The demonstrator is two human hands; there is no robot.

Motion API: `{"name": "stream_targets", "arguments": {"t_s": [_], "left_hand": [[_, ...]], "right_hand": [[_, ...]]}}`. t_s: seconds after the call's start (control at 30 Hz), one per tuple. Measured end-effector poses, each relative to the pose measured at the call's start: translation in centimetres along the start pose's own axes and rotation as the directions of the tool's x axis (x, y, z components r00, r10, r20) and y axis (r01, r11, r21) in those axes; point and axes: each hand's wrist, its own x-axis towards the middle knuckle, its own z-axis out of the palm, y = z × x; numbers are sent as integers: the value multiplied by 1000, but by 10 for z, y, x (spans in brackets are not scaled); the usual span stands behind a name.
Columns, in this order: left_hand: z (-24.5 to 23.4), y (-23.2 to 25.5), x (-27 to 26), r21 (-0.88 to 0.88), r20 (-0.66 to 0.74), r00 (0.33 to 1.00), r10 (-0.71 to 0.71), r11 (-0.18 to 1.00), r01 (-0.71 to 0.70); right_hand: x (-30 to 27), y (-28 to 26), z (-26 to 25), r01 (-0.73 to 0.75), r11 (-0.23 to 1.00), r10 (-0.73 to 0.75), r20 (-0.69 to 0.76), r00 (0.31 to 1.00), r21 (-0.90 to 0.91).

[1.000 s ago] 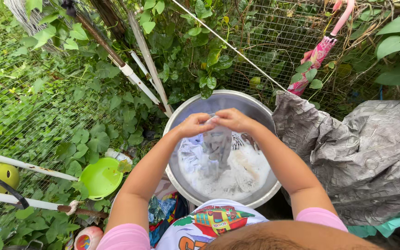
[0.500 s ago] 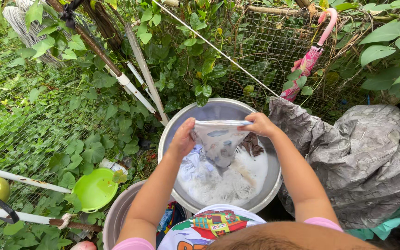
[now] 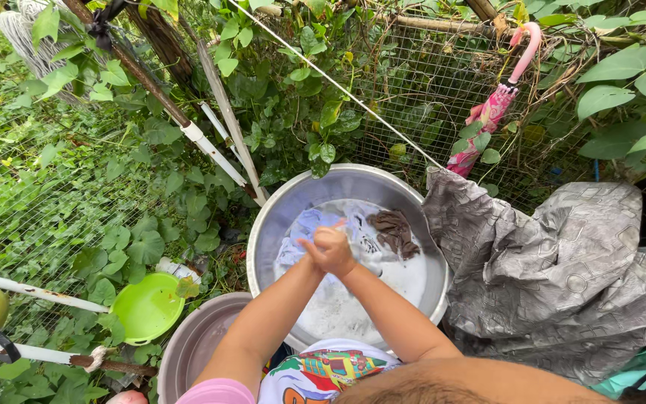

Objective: The person hand washes clothes by lathering, scrubbing, and wringing garments in a basin filled with soapy water.

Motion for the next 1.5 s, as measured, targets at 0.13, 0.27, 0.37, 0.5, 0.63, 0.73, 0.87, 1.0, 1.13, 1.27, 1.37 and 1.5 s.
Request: {"name": "stream_targets", "arguments": {"t_s": [0.13, 0.27, 0.37, 0.5, 0.63, 0.73, 0.87, 1.0, 1.13, 1.27, 1.37, 1.5], "left_hand": [[14, -11, -7, 122, -74, 997, -36, 992, 45], [11, -9, -7, 224, -119, 992, -35, 973, 61], [-2, -9, -12, 302, -149, 988, -47, 949, 90], [-5, -11, -20, 384, -167, 982, -89, 911, 148], [-2, -8, -19, 440, -170, 982, -82, 886, 150], [10, -6, -30, 471, -168, 982, -87, 868, 158], [6, 22, -53, 223, -187, 982, 1, 974, 41], [-14, 48, -45, 152, -35, 977, 209, 968, -201], [-9, 48, -52, 206, -61, 973, 223, 957, -206], [19, 58, -75, 646, 178, 981, 80, 742, -178], [29, 53, -76, 907, 258, 951, -169, 382, -178], [24, 49, -58, 977, 214, 977, -10, 5, -214]], "right_hand": [[3, 93, -17, -488, 869, 468, -184, 864, -85], [-21, 66, -4, -322, 941, 306, -141, 942, -107], [-44, 29, 3, -37, 998, 35, -42, 999, -49], [-26, 93, -20, -424, 896, 416, -81, 906, -134], [-46, 69, -6, -167, 962, 181, 48, 982, -216], [-70, 41, -2, -13, 999, 14, -11, 1000, 33], [-44, 129, -62, -872, 487, 865, 164, 474, -50], [-53, 150, -115, -923, 379, 812, 454, 368, 71], [-57, 145, -135, -898, 364, 607, 668, 431, 249], [-32, 111, -131, -921, 327, 549, 750, 369, 213], [-9, 84, -113, -922, 373, 472, 834, 285, 104], [1, 82, -103, -828, 558, 506, 769, 391, 54]]}}
